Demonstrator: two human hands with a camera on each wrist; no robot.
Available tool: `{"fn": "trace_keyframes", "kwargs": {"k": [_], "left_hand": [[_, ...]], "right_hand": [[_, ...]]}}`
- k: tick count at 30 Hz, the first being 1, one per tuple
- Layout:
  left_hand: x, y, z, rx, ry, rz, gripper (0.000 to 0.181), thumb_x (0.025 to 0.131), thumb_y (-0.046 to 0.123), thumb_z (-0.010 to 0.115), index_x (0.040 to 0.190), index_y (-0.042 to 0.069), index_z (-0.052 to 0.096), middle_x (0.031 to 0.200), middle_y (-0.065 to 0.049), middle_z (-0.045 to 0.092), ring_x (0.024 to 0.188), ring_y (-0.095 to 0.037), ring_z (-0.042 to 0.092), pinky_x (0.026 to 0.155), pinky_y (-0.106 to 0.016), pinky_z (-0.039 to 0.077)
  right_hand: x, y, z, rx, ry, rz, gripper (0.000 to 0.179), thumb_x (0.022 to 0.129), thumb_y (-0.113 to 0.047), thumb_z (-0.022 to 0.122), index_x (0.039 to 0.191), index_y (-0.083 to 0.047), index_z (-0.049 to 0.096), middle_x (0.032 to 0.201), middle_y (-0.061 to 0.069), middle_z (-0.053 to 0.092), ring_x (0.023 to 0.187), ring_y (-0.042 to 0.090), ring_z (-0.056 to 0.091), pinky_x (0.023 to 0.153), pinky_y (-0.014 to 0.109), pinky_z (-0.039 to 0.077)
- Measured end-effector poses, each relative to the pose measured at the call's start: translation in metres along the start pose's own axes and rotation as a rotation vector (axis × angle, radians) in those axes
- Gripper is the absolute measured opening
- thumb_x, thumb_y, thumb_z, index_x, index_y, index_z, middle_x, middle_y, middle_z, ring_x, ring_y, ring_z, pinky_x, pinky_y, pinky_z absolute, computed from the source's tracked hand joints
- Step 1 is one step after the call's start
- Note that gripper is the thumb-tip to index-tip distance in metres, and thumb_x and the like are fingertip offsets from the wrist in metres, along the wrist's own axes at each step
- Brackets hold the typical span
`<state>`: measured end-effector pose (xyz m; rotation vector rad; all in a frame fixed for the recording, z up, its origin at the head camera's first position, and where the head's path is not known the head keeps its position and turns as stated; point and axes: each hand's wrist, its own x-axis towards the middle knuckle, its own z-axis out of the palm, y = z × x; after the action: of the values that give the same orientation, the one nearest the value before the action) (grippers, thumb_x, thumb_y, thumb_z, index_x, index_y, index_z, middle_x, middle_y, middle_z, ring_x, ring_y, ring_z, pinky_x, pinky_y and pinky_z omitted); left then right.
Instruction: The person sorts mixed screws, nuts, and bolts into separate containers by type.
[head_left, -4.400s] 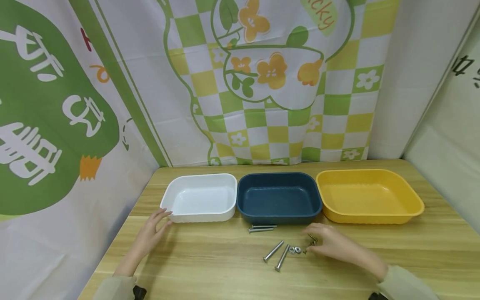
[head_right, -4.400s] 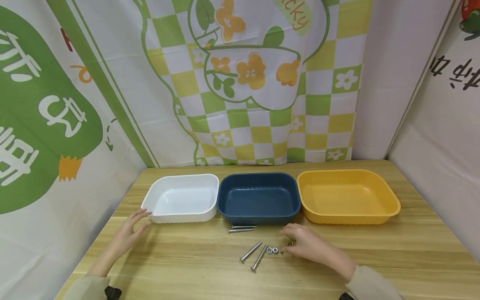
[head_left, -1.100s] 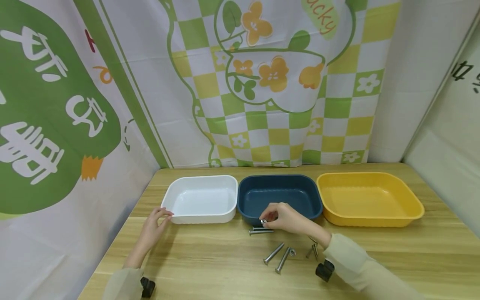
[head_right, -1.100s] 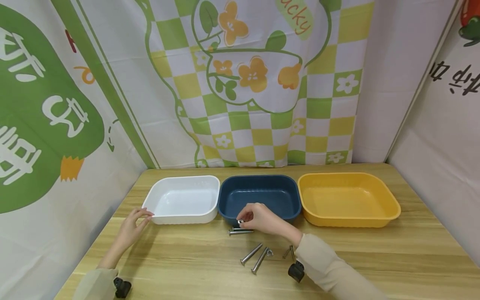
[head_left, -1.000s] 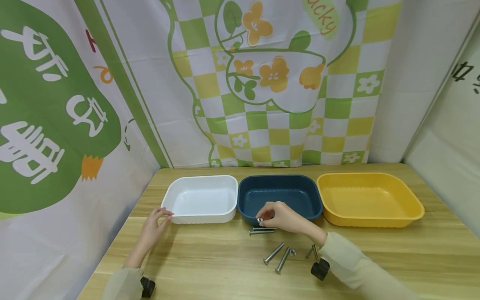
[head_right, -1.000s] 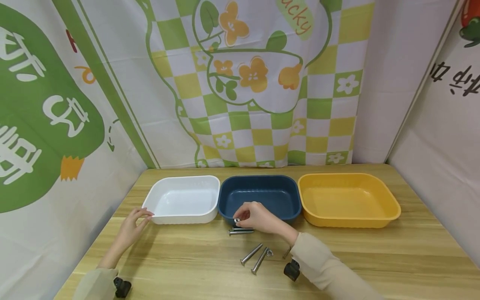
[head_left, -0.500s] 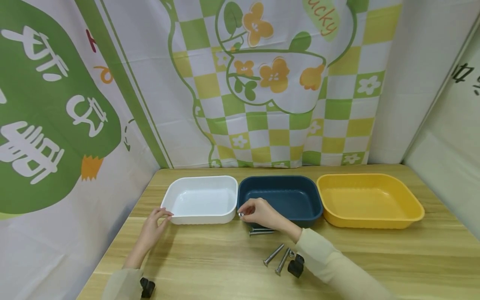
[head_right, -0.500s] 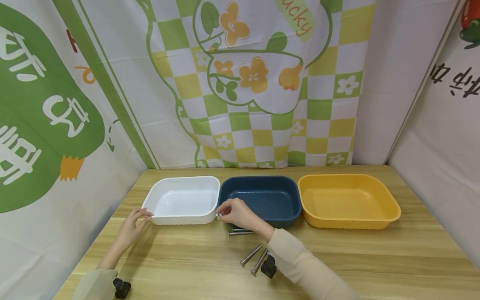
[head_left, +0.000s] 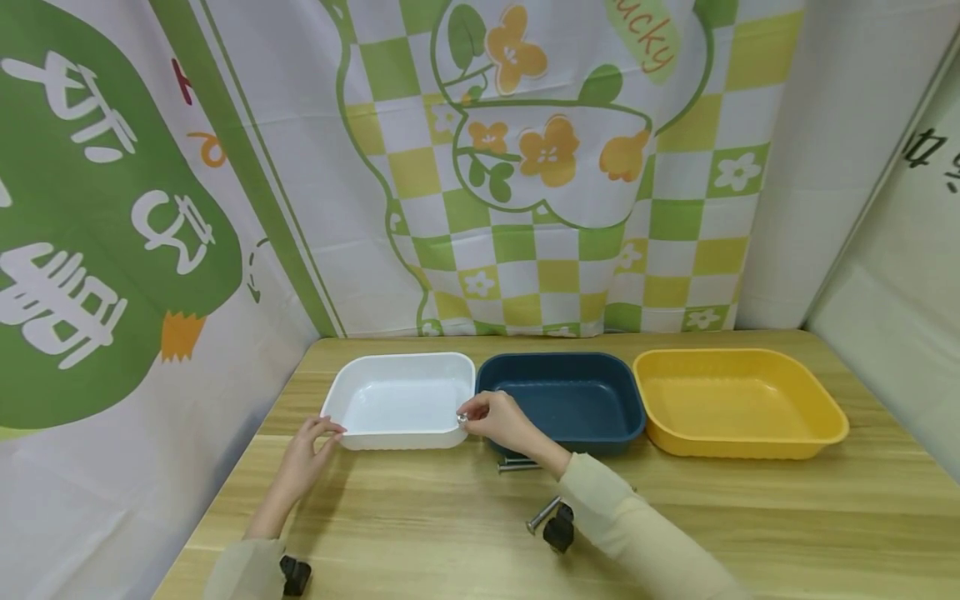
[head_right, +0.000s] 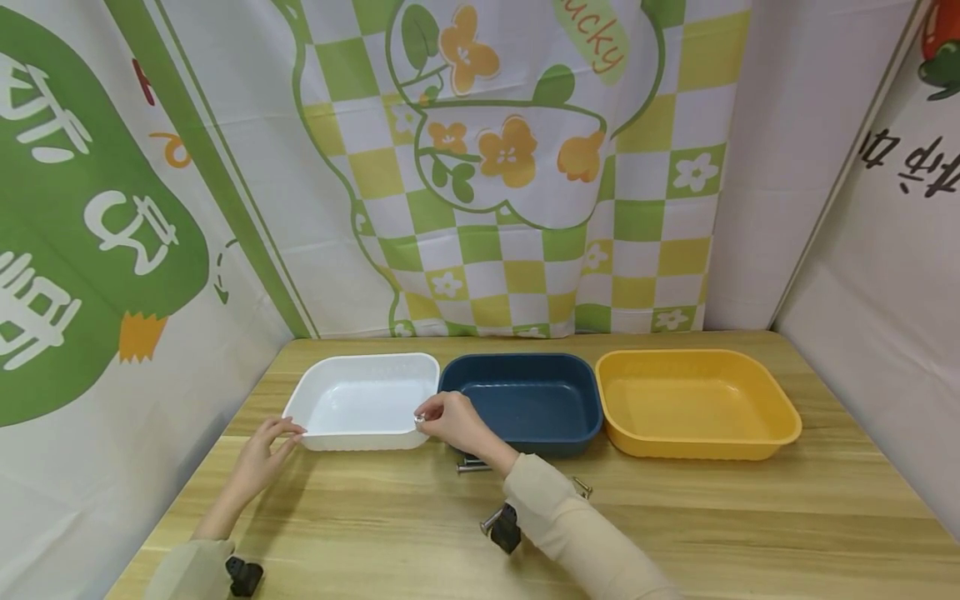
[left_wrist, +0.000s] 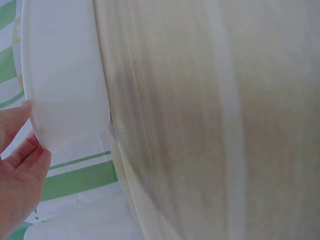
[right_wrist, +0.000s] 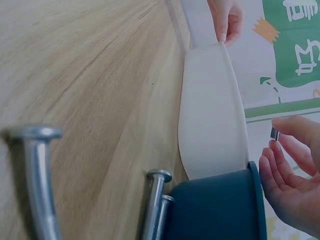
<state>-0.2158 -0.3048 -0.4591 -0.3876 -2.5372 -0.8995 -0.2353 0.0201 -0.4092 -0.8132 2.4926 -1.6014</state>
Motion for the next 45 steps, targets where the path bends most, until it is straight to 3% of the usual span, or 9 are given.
{"fn": "trace_keyframes", "kwargs": {"k": [3,14,19,30,38,45], "left_hand": [[0.001,0.002,0.000,0.004,0.001,-0.001,0.008,0.077,-0.004,0.062,0.086,-0.003,0.063,0.096,-0.023,0.054,0.099,-0.045,0.048,0.083,-0.056,0.037],[0.002,0.004,-0.002,-0.003,-0.037,-0.039,0.008,0.079,-0.004,0.061,0.086,-0.003,0.063,0.099,-0.025,0.053,0.102,-0.046,0.047,0.086,-0.056,0.035],[0.002,0.004,-0.004,-0.001,-0.052,-0.046,0.007,0.079,-0.004,0.060,0.086,-0.003,0.063,0.100,-0.026,0.053,0.102,-0.047,0.046,0.087,-0.056,0.035],[0.004,0.007,-0.007,0.005,-0.116,-0.109,0.009,0.082,-0.001,0.058,0.089,-0.003,0.062,0.107,-0.029,0.050,0.105,-0.048,0.043,0.088,-0.057,0.033],[0.005,0.008,-0.007,0.001,-0.102,-0.098,0.007,0.081,-0.002,0.059,0.088,-0.003,0.062,0.105,-0.027,0.052,0.104,-0.047,0.045,0.088,-0.056,0.034],[0.005,0.008,-0.006,-0.001,-0.096,-0.096,0.007,0.081,-0.002,0.059,0.087,-0.003,0.063,0.104,-0.026,0.052,0.104,-0.047,0.045,0.088,-0.056,0.033]], "right_hand": [[0.008,0.012,0.006,-0.010,0.038,0.019,0.015,0.077,-0.004,0.065,0.090,0.004,0.066,0.074,0.006,0.060,0.066,0.010,0.053,0.056,0.019,0.044],[0.019,0.017,0.019,-0.034,0.117,0.045,0.014,0.076,-0.005,0.066,0.088,0.003,0.068,0.075,0.007,0.061,0.064,0.010,0.052,0.053,0.019,0.042],[0.019,0.016,0.019,-0.028,0.123,0.050,0.017,0.077,-0.004,0.065,0.092,0.003,0.067,0.083,0.012,0.062,0.068,0.014,0.054,0.055,0.019,0.043],[0.000,0.010,0.005,0.065,0.006,0.000,0.022,0.081,-0.003,0.062,0.101,0.005,0.062,0.095,0.021,0.061,0.083,0.025,0.059,0.069,0.024,0.047],[-0.021,0.001,-0.017,0.016,-0.087,-0.030,0.023,0.080,-0.005,0.063,0.102,0.001,0.063,0.092,0.014,0.062,0.084,0.021,0.059,0.073,0.024,0.047],[-0.044,0.004,-0.037,-0.095,-0.171,-0.064,0.023,0.081,-0.005,0.062,0.103,0.000,0.062,0.095,0.013,0.062,0.088,0.025,0.058,0.076,0.032,0.048]]}}
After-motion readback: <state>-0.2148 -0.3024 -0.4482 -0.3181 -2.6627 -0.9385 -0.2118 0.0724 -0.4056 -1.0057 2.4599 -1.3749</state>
